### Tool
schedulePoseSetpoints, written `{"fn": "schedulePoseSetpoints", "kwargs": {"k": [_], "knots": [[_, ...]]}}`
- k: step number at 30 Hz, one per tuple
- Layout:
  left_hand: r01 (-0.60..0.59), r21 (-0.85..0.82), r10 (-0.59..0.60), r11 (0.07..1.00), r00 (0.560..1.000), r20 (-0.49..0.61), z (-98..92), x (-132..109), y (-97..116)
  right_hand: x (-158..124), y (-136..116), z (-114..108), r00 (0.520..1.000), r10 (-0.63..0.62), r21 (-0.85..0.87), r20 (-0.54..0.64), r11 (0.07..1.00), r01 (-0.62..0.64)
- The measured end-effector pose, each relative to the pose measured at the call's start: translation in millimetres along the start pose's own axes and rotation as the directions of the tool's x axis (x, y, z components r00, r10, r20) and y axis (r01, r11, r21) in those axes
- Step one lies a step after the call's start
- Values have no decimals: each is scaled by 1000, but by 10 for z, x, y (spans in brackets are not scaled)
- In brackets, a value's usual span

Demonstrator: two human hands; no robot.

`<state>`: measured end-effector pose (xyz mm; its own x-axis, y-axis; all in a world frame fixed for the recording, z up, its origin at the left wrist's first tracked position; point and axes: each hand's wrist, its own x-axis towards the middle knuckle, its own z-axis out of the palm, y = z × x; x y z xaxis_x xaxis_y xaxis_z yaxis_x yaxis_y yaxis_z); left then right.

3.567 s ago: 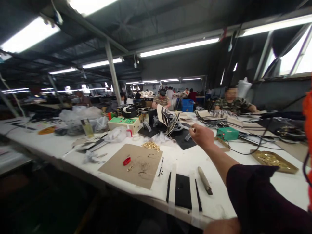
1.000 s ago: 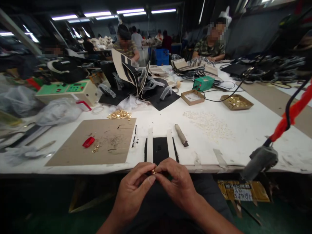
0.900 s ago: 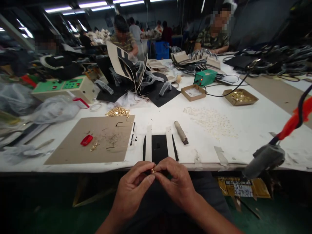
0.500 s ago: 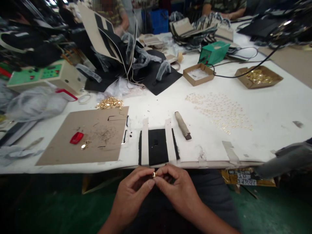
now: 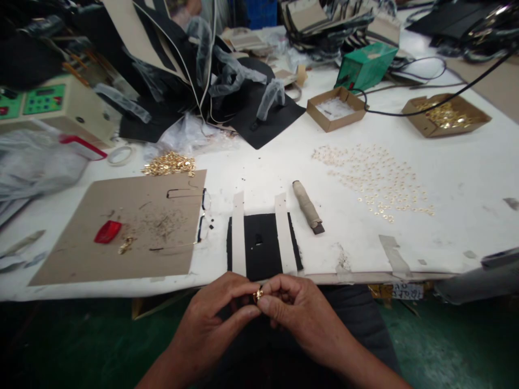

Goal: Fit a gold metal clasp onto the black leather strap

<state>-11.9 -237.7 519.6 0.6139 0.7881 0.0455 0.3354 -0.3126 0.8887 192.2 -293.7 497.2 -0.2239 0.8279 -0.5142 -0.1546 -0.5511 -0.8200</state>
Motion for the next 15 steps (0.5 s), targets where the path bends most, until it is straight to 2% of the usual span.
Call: {"fn": "schedulePoseSetpoints", "kwargs": {"k": [6,10,15], "knots": [[-29,-13,29,999,1000,-10,12,0,-42,0,-26,-38,1000,3,-13,16,1000,-2],[-3,-6,3,1000,1000,1,9,-2,-31,-2,-27,-38,1000,11,-26,22,1000,-10],[-30,-18,30,999,999,-24,12,3,15,-35,-151,-47,997,31,-69,71,997,-26]]}}
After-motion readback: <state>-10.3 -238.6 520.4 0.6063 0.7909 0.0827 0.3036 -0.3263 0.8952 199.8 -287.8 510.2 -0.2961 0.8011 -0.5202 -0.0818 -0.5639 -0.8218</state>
